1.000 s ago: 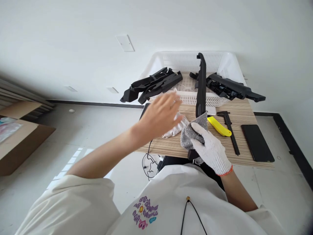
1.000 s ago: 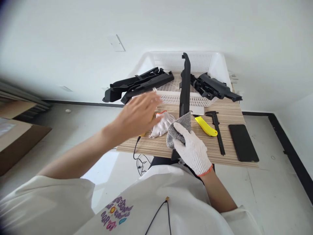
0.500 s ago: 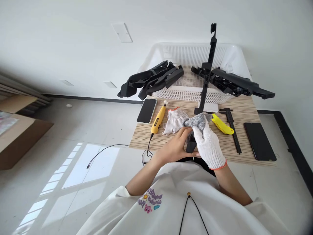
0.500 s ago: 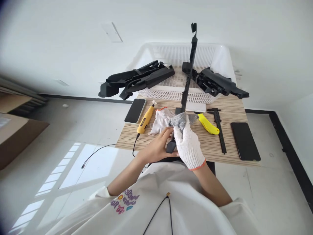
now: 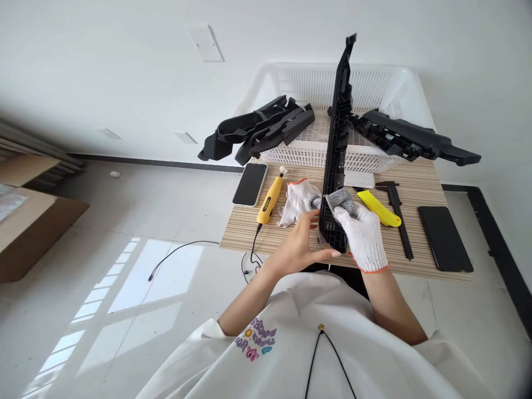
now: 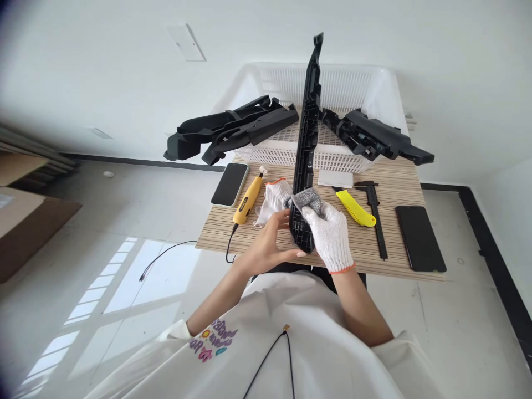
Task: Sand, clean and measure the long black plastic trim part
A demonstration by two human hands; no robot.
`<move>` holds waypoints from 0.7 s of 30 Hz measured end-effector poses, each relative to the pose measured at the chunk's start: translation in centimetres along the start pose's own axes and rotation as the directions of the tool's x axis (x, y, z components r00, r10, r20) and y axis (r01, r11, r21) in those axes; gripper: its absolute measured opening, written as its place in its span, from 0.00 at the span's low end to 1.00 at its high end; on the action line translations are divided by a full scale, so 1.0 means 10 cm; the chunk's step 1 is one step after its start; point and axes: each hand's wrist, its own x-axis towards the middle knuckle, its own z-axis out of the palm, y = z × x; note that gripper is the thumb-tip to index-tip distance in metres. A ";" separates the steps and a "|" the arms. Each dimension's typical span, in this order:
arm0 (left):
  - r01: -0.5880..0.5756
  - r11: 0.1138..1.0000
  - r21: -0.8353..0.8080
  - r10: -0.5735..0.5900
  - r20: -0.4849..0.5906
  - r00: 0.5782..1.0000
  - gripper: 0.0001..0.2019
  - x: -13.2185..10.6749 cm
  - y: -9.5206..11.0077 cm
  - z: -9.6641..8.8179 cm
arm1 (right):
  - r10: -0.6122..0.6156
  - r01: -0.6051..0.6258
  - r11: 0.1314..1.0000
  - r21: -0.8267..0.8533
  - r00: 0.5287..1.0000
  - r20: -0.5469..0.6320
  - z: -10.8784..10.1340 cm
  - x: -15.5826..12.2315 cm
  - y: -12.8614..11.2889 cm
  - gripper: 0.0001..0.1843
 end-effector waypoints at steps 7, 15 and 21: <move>0.029 0.998 -0.057 -0.026 0.047 0.999 0.38 0.03 0.08 -0.04 | 0.069 -0.067 0.997 0.031 0.993 -0.100 0.06 -0.01 0.00 0.17; 0.064 0.971 -0.229 -0.045 0.084 0.995 0.48 0.03 0.09 -0.03 | 0.011 0.033 0.978 -0.204 0.978 0.209 -0.14 0.01 -0.06 0.17; 0.061 0.938 -0.341 -0.011 0.147 0.989 0.52 0.05 0.04 -0.02 | 0.040 0.053 0.967 -0.250 0.935 0.353 -0.54 -0.13 -0.07 0.22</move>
